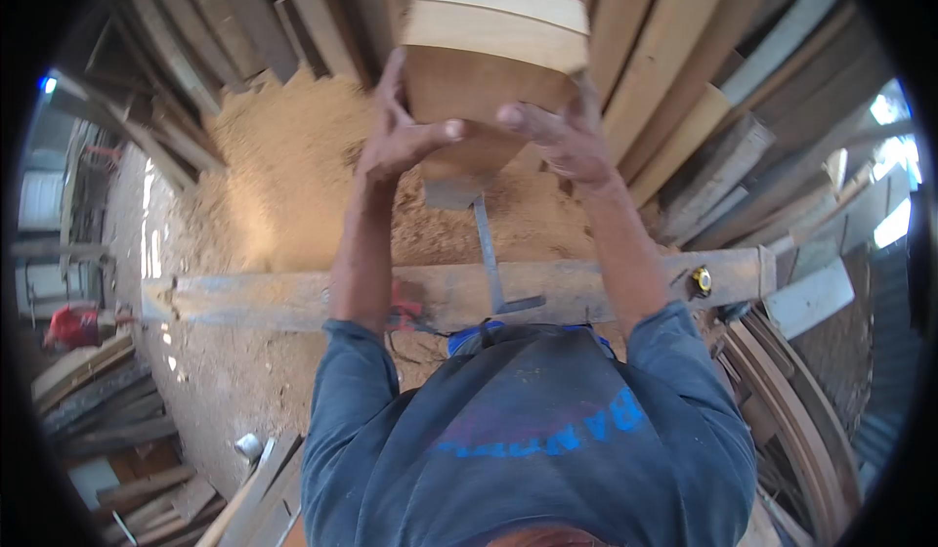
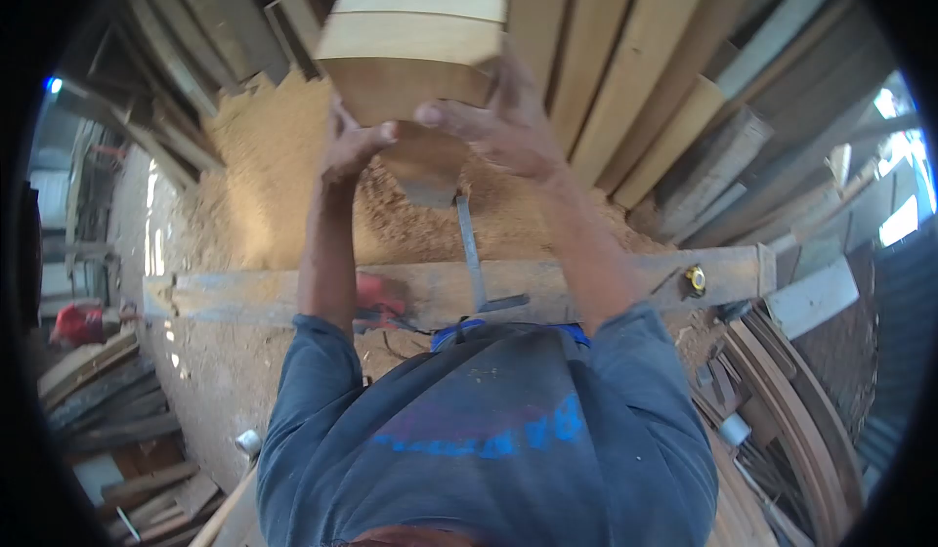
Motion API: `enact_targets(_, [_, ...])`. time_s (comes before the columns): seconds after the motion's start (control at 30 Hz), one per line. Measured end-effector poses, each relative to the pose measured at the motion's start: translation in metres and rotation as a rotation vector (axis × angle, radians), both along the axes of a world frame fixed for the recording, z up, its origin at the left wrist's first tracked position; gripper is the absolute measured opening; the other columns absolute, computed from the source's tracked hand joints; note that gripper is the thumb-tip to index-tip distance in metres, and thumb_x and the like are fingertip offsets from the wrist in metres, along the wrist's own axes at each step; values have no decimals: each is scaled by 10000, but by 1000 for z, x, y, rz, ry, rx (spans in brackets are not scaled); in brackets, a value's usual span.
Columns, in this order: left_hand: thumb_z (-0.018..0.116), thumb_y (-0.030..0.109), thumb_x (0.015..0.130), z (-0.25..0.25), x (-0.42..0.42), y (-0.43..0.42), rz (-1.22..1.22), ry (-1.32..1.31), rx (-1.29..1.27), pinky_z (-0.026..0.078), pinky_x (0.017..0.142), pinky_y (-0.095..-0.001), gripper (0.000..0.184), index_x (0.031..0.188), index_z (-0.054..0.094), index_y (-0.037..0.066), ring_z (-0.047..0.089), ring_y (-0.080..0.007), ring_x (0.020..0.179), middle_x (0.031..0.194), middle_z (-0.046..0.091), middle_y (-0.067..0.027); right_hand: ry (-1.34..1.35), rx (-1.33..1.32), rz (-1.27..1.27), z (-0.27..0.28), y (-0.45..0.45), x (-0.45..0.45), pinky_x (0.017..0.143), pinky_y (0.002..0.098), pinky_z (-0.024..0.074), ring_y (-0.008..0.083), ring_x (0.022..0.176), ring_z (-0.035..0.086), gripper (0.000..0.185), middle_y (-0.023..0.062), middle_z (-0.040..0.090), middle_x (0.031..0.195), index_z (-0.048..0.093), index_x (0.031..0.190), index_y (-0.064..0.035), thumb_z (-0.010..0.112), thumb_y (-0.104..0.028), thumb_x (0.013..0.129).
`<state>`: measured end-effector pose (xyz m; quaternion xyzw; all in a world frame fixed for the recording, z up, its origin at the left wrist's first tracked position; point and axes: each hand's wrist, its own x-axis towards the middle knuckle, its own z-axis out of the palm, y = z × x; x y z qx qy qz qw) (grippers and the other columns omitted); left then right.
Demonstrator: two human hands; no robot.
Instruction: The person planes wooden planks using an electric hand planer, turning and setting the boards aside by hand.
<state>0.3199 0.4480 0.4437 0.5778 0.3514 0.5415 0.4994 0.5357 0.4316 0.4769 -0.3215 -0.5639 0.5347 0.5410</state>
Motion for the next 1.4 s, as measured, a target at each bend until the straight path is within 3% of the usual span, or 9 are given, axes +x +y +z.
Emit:
enact_targets(0.5, [978,458,659,-87,195,-18,0,11,-210,557,1011,-433,1048,1430,479,-47,637,-302,1216,1294,652,-184,40,-59,3,-74,11,186,1143,419,391,280,1331,505,980,182,558,1346,453,1405,40,986,-343,677])
enact_targets(0.6, [932,411,748,-162,200,-18,-45,158,-339,521,1058,-472,1022,1513,400,-8,561,-337,1324,1411,570,-247,-37,-123,-26,-85,7,210,1120,442,436,312,1284,553,986,206,562,1325,446,1383,37,968,-396,666])
enact_targets(0.67, [859,400,823,-191,228,-47,106,520,-339,379,1176,-548,1022,1594,292,40,390,-415,1467,1550,396,-328,-53,-126,-16,-100,5,224,1133,443,408,315,1311,522,991,213,556,1333,428,1407,60,957,-371,688])
enact_targets(0.73, [793,450,859,-281,228,-99,28,1281,-433,189,1244,-604,1018,1632,238,87,214,-519,1520,1621,223,-370,-186,-114,-50,-123,4,239,1136,447,402,321,1319,516,995,225,555,1334,417,1414,86,941,-360,696])
enact_targets(0.87, [694,363,918,-389,199,-235,47,1380,-466,146,1232,-638,850,1626,275,146,145,-608,1494,1634,182,-371,-303,-188,-28,-158,6,267,1141,431,408,312,1335,520,994,235,548,1373,409,1417,98,936,-342,699])
enact_targets(1.07, [630,103,879,-353,173,-263,103,1463,-636,233,1215,-621,771,1590,334,159,195,-590,1481,1623,197,-365,-390,-265,-39,-233,18,305,1113,414,450,316,1313,560,989,233,576,1373,421,1433,68,926,-354,694])
enact_targets(1.17, [665,131,863,-381,127,-287,61,1593,-566,260,1206,-611,787,1582,347,168,239,-588,1460,1615,217,-362,-447,-296,-28,-267,35,327,1151,405,419,286,1361,516,982,222,550,1416,380,1453,78,931,-282,725])
enact_targets(1.23, [683,167,854,-357,126,-285,69,1544,-636,278,1197,-604,786,1570,359,160,265,-594,1443,1609,240,-353,-476,-424,-68,-237,42,336,1162,401,411,282,1368,509,996,211,545,1425,370,1465,74,935,-274,722])
enact_targets(1.4, [731,287,830,-345,134,-266,156,1465,-809,295,1190,-590,817,1550,375,136,315,-562,1432,1600,283,-334,-368,-392,-94,-307,65,382,1159,396,412,267,1377,495,995,184,523,1451,336,1486,69,929,-194,732])
